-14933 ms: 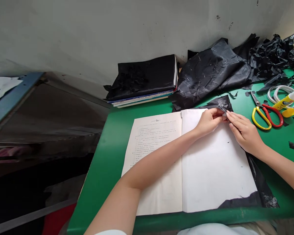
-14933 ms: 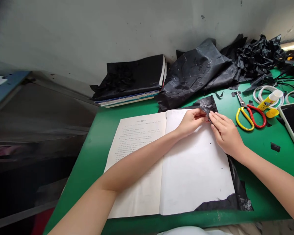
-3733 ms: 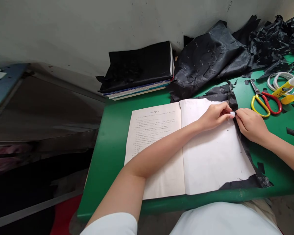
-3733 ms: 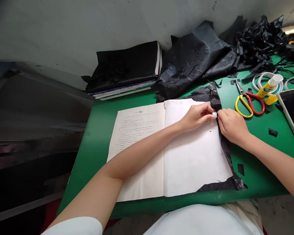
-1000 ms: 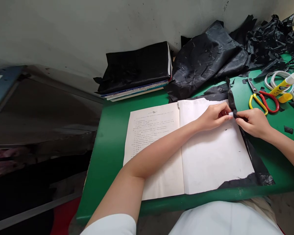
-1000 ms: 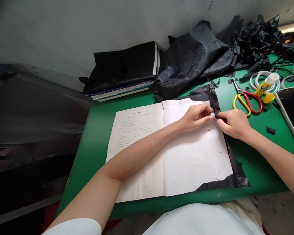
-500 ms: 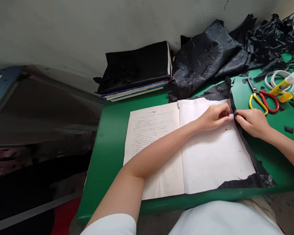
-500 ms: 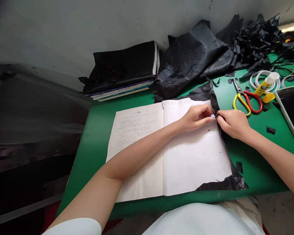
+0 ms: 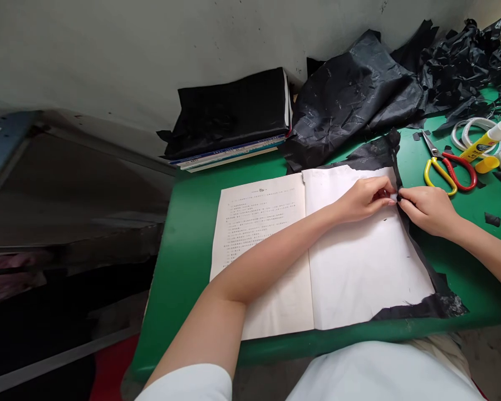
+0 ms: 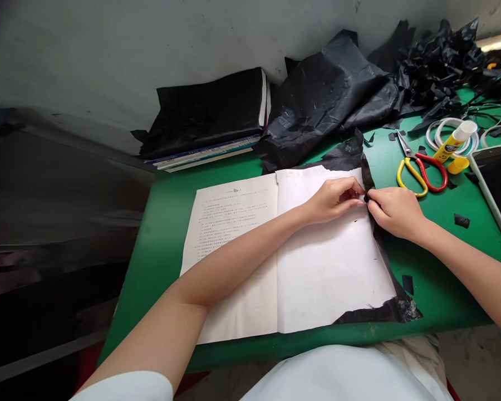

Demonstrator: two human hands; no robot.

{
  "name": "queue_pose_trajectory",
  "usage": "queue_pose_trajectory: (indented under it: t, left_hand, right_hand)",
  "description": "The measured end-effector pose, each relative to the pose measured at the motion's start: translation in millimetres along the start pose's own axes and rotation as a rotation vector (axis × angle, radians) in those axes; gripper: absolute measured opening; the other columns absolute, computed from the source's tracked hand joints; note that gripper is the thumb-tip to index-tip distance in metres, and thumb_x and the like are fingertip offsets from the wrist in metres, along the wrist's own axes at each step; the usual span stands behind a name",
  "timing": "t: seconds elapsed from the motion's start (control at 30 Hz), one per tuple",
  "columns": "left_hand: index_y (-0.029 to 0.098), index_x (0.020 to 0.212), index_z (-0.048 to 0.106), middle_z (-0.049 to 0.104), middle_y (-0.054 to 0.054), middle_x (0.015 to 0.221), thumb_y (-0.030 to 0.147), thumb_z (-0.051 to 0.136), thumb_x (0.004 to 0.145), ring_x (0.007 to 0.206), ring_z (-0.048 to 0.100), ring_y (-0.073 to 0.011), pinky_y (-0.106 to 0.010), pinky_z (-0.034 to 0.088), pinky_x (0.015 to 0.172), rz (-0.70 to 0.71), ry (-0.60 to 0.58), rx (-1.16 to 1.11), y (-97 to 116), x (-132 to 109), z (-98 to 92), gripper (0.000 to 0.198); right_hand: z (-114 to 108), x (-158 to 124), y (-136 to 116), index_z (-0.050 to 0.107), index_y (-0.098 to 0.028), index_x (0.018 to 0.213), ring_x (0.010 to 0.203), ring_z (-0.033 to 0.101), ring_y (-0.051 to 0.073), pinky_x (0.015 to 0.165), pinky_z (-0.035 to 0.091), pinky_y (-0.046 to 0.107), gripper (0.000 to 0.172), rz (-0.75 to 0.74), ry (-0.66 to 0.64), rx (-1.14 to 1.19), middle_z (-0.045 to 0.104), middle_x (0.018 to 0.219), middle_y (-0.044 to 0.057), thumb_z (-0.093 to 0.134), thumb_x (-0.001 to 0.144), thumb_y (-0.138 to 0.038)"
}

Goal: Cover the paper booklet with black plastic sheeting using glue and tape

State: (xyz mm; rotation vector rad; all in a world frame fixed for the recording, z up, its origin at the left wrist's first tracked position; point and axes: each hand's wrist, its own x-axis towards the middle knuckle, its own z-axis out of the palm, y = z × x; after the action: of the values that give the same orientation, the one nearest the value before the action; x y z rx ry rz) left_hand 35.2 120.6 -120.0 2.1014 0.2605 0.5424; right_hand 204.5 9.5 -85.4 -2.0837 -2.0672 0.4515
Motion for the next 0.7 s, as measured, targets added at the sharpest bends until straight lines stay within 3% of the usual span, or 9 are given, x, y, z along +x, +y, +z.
queue_pose_trajectory:
  t: [0.23,0.7]
  left_hand:
    - [0.016,0.089,0.058,0.066,-0.005,0.085,0.048,0.059,0.092,0.074,0.06,-0.0117,-0.025,0.049,0.071,-0.033,-0.005,-0.026,1.1,-0.2,0.1,0.032]
    - [0.016,0.086,0.056,0.066,-0.004,0.084,0.028,0.062,0.089,0.074,0.06,-0.0113,-0.024,0.048,0.07,-0.011,0.027,-0.048,-0.3,-0.3,0.7,0.014]
  right_hand:
    - [-2.2,1.3,2.7,0.03,-0.023,0.063,0.058,0.046,0.017,0.055,0.02,0.03,0.024,-0.057,-0.015,0.031,0.054,0.058,0.004,0.034,0.084,-0.035]
    - [0.7,1.6,3.7,0.033,-0.023,0.065,0.06,0.047,0.018,0.056,0.021,0.029,0.024,-0.088,-0.007,0.042,0.052,0.058,0.004,0.034,0.085,-0.036]
